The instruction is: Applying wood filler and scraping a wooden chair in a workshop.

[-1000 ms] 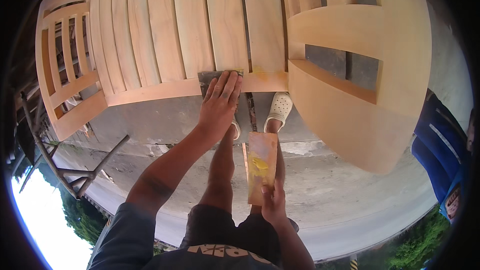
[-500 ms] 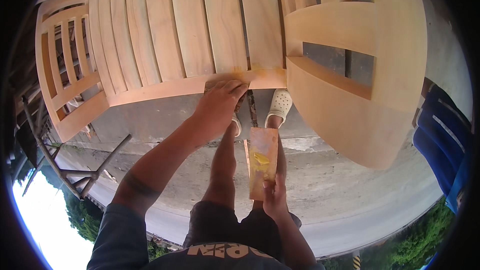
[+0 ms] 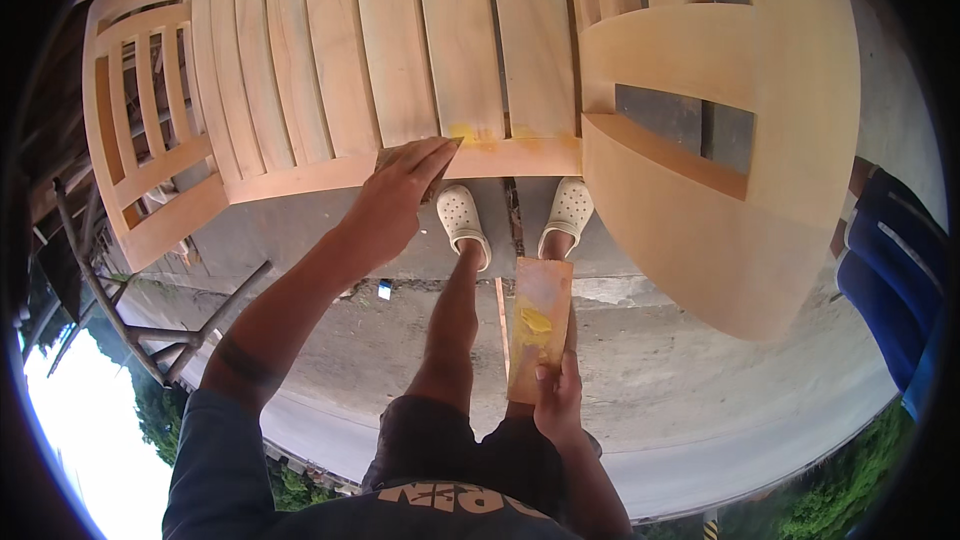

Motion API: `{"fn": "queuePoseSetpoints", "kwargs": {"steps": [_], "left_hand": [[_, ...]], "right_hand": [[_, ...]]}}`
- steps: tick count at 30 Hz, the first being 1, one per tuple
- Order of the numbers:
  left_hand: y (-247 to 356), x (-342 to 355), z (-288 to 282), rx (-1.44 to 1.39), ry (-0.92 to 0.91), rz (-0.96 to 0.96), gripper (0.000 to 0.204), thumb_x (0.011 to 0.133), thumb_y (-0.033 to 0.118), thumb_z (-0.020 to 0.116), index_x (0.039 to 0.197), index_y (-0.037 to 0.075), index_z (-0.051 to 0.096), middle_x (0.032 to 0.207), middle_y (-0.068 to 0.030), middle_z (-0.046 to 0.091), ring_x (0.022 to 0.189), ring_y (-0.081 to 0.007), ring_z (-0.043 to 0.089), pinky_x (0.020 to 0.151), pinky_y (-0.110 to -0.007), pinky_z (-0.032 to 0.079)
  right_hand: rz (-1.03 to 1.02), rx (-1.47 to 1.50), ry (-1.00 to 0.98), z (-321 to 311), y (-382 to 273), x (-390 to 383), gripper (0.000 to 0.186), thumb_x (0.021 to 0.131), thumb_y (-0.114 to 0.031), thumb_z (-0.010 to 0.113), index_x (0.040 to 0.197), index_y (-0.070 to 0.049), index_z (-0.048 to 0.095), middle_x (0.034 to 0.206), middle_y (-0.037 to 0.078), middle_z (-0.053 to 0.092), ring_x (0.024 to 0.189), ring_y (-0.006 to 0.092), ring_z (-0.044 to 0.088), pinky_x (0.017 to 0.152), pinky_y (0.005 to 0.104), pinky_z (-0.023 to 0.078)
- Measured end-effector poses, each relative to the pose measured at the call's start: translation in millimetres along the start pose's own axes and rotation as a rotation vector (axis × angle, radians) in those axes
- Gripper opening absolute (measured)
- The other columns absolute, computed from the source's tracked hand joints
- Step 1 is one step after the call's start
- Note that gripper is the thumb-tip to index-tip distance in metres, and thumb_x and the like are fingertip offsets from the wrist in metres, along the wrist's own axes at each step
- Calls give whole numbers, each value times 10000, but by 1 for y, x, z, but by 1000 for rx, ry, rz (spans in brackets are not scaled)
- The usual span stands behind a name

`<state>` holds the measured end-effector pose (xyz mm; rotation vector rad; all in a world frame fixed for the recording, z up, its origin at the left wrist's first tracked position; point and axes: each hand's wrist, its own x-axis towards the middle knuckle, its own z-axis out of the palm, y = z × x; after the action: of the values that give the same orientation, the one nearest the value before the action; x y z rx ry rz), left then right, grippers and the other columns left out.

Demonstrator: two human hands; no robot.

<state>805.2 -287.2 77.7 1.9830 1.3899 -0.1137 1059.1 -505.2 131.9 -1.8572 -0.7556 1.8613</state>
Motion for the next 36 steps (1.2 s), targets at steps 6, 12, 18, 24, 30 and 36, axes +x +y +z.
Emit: {"fn": "queuePoseSetpoints", "kwargs": {"steps": [6,12,18,24,30,36], "left_hand": [[9,10,10,-31,2,-132,541,794,-31,554,1329,11,482,1347,-125,493,1265,-306,458,1044,-389,414],[14,15,11,-132,7,-57,560,778,-56,574,1326,25,491,1350,-106,491,1258,-295,454,1055,-385,398],[17,4,52,299,146,183,524,815,109,582,1322,6,502,1355,-97,452,1299,-259,389,1082,-389,359],[8,16,-3,-239,77,-168,595,758,-68,538,1344,4,462,1351,-143,466,1271,-329,438,1055,-400,394],[38,29,17,-139,8,-135,588,731,-82,561,1310,2,497,1322,-141,502,1206,-343,493,1004,-412,438],[21,26,-1,-181,21,-199,571,744,-74,559,1306,7,503,1291,-120,534,1188,-310,511,978,-413,458]], "right_hand": [[23,59,2,13,7,1,255,970,-198,495,1110,10,447,970,75,538,914,122,494,804,278,425],[28,20,19,13,11,-1,229,967,-161,489,1117,4,439,964,73,537,901,120,488,793,275,425],[8,-22,2,9,17,-3,228,965,-160,491,1113,1,427,958,72,537,880,114,475,774,274,421],[-9,2,24,6,13,-4,230,969,-180,493,1100,0,436,952,69,533,884,110,476,778,273,421],[-25,22,42,6,14,-2,265,964,-209,510,1110,2,445,953,60,532,892,105,469,788,273,417],[-37,27,63,3,10,-5,249,967,-197,502,1107,3,456,959,59,530,902,108,476,800,274,418]]}}
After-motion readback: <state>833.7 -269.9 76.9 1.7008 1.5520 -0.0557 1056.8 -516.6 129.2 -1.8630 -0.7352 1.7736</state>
